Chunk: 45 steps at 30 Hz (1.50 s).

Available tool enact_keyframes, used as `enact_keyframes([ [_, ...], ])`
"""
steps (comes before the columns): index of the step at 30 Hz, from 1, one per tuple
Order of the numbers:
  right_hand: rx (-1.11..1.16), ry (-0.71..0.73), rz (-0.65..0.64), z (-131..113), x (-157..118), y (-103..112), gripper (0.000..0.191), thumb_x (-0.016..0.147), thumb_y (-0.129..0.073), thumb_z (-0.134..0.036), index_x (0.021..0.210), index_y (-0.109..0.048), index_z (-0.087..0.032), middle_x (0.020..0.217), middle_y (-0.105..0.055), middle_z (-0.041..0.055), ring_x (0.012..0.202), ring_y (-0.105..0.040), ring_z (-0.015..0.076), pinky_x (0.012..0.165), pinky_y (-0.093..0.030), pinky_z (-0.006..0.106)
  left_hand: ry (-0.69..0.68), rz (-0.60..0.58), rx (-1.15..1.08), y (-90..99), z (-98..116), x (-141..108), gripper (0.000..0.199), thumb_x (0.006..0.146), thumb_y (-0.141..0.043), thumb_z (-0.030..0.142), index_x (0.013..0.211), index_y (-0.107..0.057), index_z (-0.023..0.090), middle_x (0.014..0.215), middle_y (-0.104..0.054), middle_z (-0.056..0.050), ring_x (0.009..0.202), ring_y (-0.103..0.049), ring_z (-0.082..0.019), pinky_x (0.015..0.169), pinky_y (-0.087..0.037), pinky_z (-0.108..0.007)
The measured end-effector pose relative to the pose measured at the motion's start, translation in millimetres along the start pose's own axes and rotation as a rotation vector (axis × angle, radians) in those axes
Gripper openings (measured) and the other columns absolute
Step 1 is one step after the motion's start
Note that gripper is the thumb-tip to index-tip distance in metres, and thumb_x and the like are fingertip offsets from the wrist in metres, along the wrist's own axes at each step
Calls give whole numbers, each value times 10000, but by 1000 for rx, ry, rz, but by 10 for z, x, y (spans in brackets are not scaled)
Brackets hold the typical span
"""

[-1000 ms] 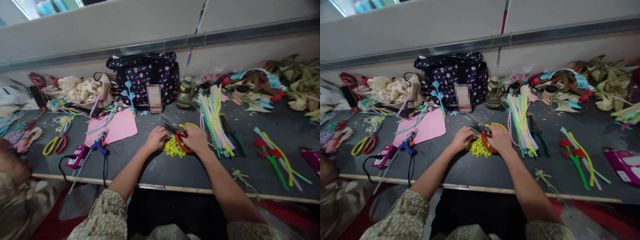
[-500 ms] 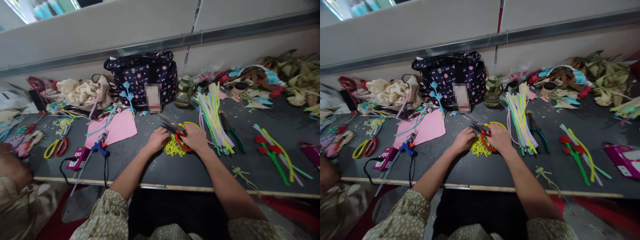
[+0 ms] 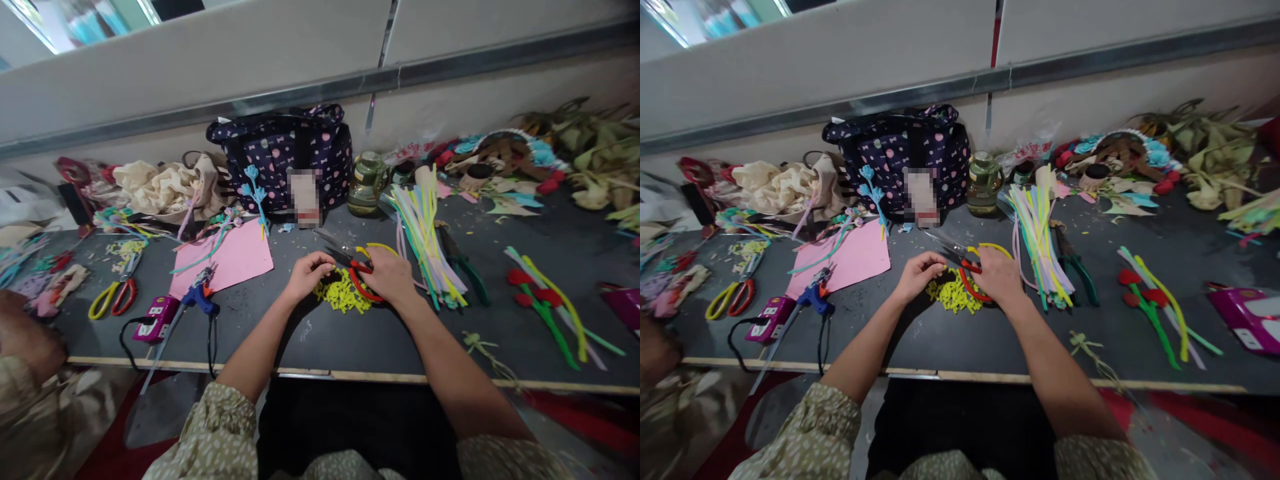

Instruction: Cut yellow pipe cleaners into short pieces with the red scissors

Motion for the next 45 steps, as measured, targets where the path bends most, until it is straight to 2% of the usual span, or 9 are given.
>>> enact_keyframes([
  [3,10,-6,-8,5,-2,-9,227,834,-534,-305,977,-630,-158,944,-697,93,866,-613,231,663,-369,296,59,29,-144,25,-24,-4,259,776,-697,355,950,-684,163,728,-646,-14,630,-593,-115,628,-474,-257],
  [7,13,12,14,-6,-10,-5,283,837,-530,-294,1050,-636,-139,1004,-701,109,910,-616,242,689,-391,299,96,88,-277,100,-50,-1,278,749,-737,343,947,-691,152,747,-655,-23,657,-617,-112,644,-496,-248],
  [14,11,41,37,-67,-17,35,314,847,-526,-300,1073,-648,-118,1014,-710,116,912,-631,240,687,-414,299,174,303,-610,388,-271,22,347,634,-834,288,907,-671,150,750,-649,0,639,-623,-81,619,-519,-201],
  [18,21,94,3,-146,-29,9,314,848,-515,-288,1084,-643,-127,1048,-706,113,952,-628,237,703,-419,294,188,368,-707,488,-317,20,343,610,-849,245,879,-656,155,738,-648,12,644,-631,-77,617,-533,-183],
  [21,21,102,-28,-161,-40,-29,315,846,-513,-291,1089,-640,-135,1073,-702,118,961,-624,238,700,-416,292,198,409,-736,537,-335,10,313,626,-837,223,861,-642,159,723,-648,15,650,-633,-77,627,-539,-178],
  [25,3,101,-54,-165,-45,-49,300,854,-504,-294,1076,-639,-143,1065,-700,116,943,-625,236,678,-400,290,194,408,-734,559,-320,16,298,659,-817,207,896,-644,156,713,-645,18,666,-640,-75,657,-542,-177],
  [34,-27,99,-58,-180,-40,-17,275,854,-506,-288,1049,-637,-144,1026,-697,105,930,-621,231,672,-380,294,192,428,-717,573,-265,11,301,635,-824,191,890,-671,146,734,-668,2,702,-656,-90,718,-547,-214],
  [45,28,80,-8,-138,-42,-37,304,849,-513,-295,1078,-638,-137,1051,-703,111,938,-626,235,693,-408,292,164,484,-636,681,-316,2,367,581,-850,221,889,-663,154,752,-677,-1,669,-659,-96,640,-536,-208],
])
Point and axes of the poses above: each hand's wrist, its own x-axis towards the middle knuckle, its own y-axis out of the back of the hand, z = x × y, the point moved 10 cm from there along x, towards the middle knuckle
